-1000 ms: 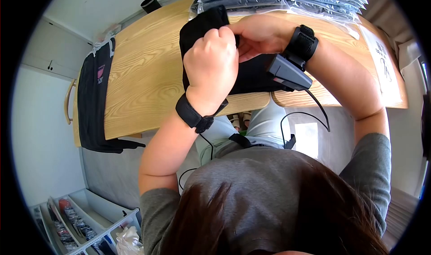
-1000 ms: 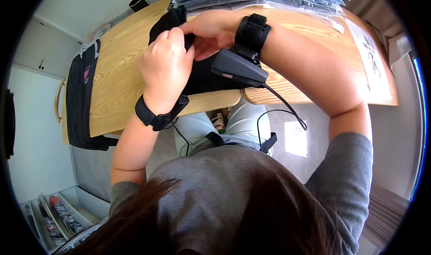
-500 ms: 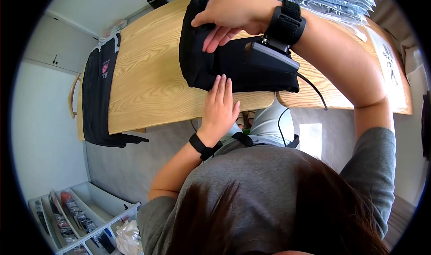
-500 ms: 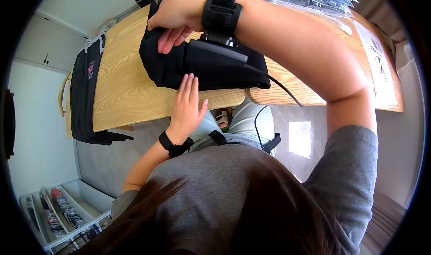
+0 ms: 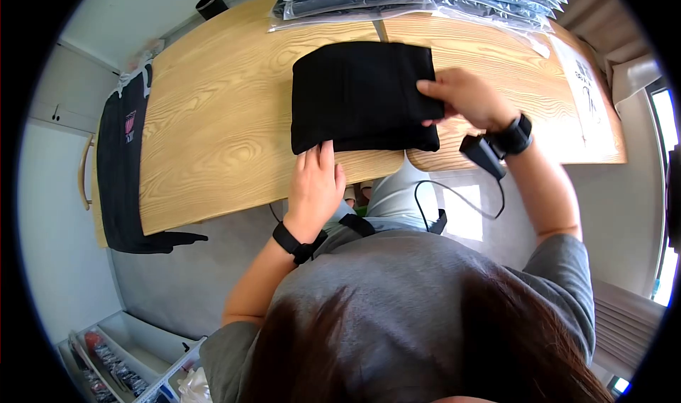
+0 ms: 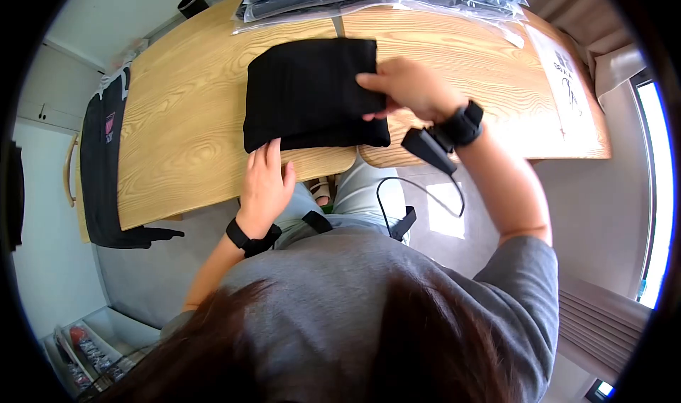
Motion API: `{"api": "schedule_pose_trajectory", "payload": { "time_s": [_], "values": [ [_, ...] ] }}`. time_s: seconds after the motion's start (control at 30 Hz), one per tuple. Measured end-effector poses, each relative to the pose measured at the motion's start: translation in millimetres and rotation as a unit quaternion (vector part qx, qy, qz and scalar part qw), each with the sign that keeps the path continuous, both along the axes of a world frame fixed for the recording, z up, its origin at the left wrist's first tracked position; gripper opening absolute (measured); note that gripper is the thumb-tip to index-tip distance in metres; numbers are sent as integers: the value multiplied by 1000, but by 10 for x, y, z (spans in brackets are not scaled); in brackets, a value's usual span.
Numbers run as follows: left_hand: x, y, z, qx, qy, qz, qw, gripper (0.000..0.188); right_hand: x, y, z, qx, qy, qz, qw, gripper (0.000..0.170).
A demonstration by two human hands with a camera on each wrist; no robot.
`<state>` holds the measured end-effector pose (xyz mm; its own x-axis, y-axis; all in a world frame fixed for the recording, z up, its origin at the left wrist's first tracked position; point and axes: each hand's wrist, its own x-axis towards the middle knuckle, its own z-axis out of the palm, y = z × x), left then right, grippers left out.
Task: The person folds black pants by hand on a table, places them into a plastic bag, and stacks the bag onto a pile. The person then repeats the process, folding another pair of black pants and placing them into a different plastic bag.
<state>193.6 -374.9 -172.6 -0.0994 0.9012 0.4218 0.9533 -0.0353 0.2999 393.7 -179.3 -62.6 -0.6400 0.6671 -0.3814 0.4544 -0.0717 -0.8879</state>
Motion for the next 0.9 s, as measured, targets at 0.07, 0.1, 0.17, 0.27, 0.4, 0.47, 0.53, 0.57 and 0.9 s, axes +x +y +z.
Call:
{"api": "schedule_pose_trajectory", "payload": {
  "time_s": [0.07,0.1,0.17,0.27,0.4,0.47,0.53,0.57,0.9],
  "values": [
    [1,-10,21,-44,8,-4,999,47,155,-3,-468,-70,28,-47,996,29],
    [-8,-4,30,-44,7,-4,999,47,142,-57,-573,-60,33,-80,994,25],
    [-21,-16,47,-33,7,-21,999,43,210,-134,-675,-75,59,-127,987,25],
    [-115,-77,221,-10,-86,-71,994,37,219,-192,-756,-66,86,-149,983,26],
    [-433,-146,589,-50,-152,-30,987,11,229,-169,-616,-78,100,-147,981,29],
    [-576,114,743,46,-142,-101,984,15,253,-68,-622,-98,102,-110,984,35],
    [-662,373,891,15,-74,-189,979,36,251,-7,-535,-117,95,-98,984,37],
    [-668,442,874,16,-74,-187,979,36,246,-10,-513,-117,95,-96,984,37],
    [-688,598,481,-131,-43,-236,962,77,248,-65,-555,-129,93,-159,974,37]
  ]
}}
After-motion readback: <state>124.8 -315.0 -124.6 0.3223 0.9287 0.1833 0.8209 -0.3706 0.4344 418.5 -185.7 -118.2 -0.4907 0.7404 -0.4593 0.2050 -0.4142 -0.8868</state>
